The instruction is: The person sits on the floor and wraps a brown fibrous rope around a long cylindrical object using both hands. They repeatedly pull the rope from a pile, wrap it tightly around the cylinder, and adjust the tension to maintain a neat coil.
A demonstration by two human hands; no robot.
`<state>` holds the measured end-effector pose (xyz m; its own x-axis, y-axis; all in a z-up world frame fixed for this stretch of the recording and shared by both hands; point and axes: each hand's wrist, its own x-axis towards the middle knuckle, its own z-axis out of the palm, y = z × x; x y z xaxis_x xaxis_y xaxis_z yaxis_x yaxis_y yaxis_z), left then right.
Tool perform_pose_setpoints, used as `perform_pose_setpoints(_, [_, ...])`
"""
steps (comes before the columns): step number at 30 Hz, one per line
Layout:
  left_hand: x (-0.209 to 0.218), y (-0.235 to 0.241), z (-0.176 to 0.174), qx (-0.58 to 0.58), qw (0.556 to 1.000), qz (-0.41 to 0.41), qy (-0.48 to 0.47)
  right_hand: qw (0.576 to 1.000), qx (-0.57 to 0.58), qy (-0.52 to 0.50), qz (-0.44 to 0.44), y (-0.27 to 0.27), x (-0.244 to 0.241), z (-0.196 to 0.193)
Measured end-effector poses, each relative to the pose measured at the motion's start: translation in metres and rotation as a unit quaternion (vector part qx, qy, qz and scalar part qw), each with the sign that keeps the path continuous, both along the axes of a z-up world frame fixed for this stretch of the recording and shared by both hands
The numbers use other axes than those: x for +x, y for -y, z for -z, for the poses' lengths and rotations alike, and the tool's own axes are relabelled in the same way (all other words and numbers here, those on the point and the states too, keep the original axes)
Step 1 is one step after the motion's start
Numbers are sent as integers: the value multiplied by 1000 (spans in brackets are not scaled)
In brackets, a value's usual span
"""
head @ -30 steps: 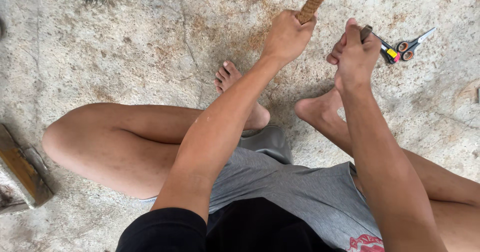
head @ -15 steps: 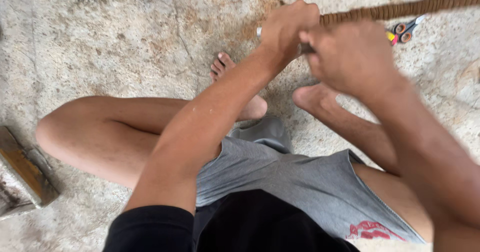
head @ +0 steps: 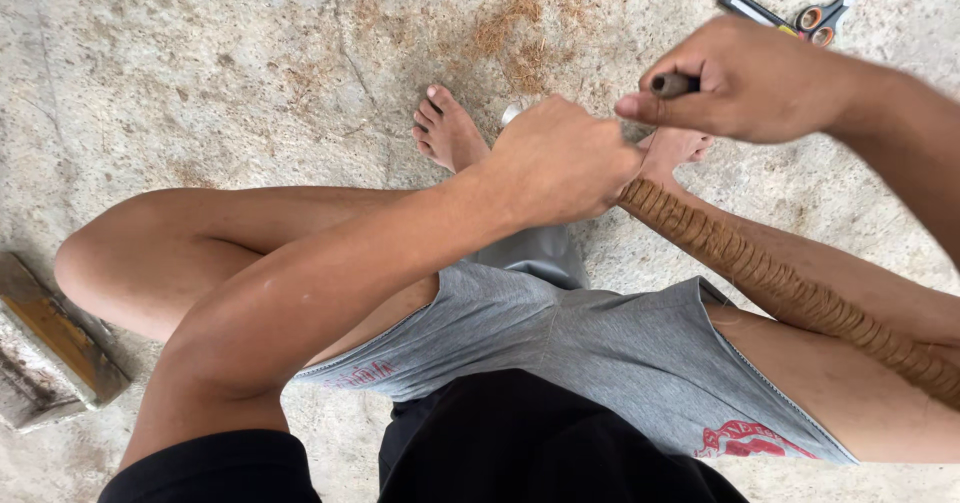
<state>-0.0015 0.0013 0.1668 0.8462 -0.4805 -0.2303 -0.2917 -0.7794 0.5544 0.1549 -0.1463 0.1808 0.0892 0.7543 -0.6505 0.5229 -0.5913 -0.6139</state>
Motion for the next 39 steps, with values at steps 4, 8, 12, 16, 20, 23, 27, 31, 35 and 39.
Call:
perform_pose_setpoints(4, [-1,-11,-4,8,999,18,41,976,-5,-151,155,23,-22,23])
perform_pose_setpoints(8, [6,-16,8,-99,992,-67,43,888,151,-321,292,27,-37,37])
perform_pose_setpoints(12, [18,-17,38,-255,928,-266,-58,838,146,-270,450,16,-40,52])
perform_pose_setpoints(16, [15,-5,77,-384,805,-436,-120,783,129,-326,514,-2,-38,77])
perform_pose_setpoints(20, [8,-9,110,-381,764,-497,-156,782,99,-290,543,-12,-44,98])
perform_pose_setpoints(23, [10,-18,124,-324,777,-520,-145,832,148,-168,507,-18,-51,106])
perform_pose_setpoints(27, [19,-23,132,-205,821,-526,-83,903,175,88,383,-23,-53,111])
perform_pose_setpoints(31, [26,-23,138,-145,829,-529,-108,898,171,134,382,-26,-52,116])
perform_pose_setpoints(35, [34,-21,143,-280,792,-499,-211,865,146,64,475,-26,-50,118])
perform_pose_setpoints(39, [43,-21,142,-344,773,-483,-226,804,177,-22,568,-31,-48,119])
